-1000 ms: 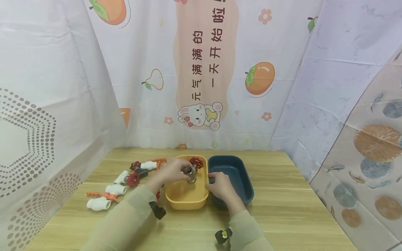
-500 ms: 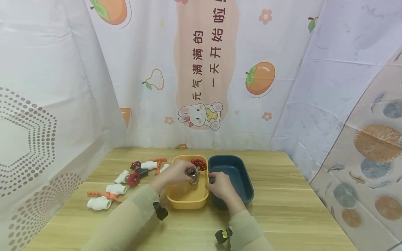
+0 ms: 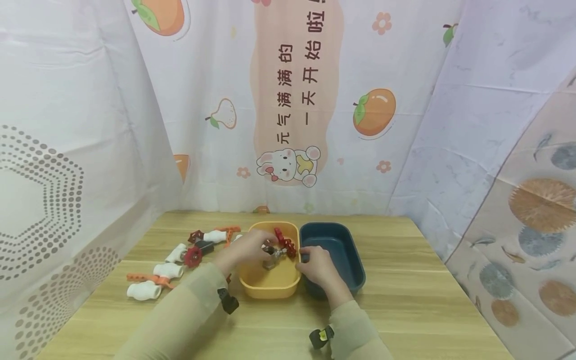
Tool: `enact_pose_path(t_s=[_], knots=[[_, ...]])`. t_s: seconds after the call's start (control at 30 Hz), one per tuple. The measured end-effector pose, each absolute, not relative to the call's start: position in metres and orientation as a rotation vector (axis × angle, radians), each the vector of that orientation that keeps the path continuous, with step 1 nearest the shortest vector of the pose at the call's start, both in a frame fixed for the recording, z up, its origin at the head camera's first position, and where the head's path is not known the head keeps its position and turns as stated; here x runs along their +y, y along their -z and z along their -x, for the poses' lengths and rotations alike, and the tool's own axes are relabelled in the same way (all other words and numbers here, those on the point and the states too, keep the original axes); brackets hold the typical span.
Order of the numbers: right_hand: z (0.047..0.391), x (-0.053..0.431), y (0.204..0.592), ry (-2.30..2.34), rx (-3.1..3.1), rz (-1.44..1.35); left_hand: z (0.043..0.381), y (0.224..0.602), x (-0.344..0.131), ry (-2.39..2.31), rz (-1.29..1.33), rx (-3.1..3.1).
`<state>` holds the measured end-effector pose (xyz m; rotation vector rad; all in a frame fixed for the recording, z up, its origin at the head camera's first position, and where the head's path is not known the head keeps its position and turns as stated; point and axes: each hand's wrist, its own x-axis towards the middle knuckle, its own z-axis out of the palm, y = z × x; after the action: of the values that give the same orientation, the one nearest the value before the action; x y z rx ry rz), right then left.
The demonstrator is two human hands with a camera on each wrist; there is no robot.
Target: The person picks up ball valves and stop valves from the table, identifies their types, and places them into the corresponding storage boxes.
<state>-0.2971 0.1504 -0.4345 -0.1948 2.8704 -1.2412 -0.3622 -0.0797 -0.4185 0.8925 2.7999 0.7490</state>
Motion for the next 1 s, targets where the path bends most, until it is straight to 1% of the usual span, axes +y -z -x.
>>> enact_pose_path(t_s=[0.63, 1.0], knots=[[0.298, 0.152, 0.437, 1.221, 2.875, 0.195, 0.356, 0.409, -0.083, -0.821, -0.875, 2.767], [0.299, 0.151, 0.438, 1.236, 2.875, 0.191, 0.356, 0.401, -0.094, -0.795, -0.969, 2.849]])
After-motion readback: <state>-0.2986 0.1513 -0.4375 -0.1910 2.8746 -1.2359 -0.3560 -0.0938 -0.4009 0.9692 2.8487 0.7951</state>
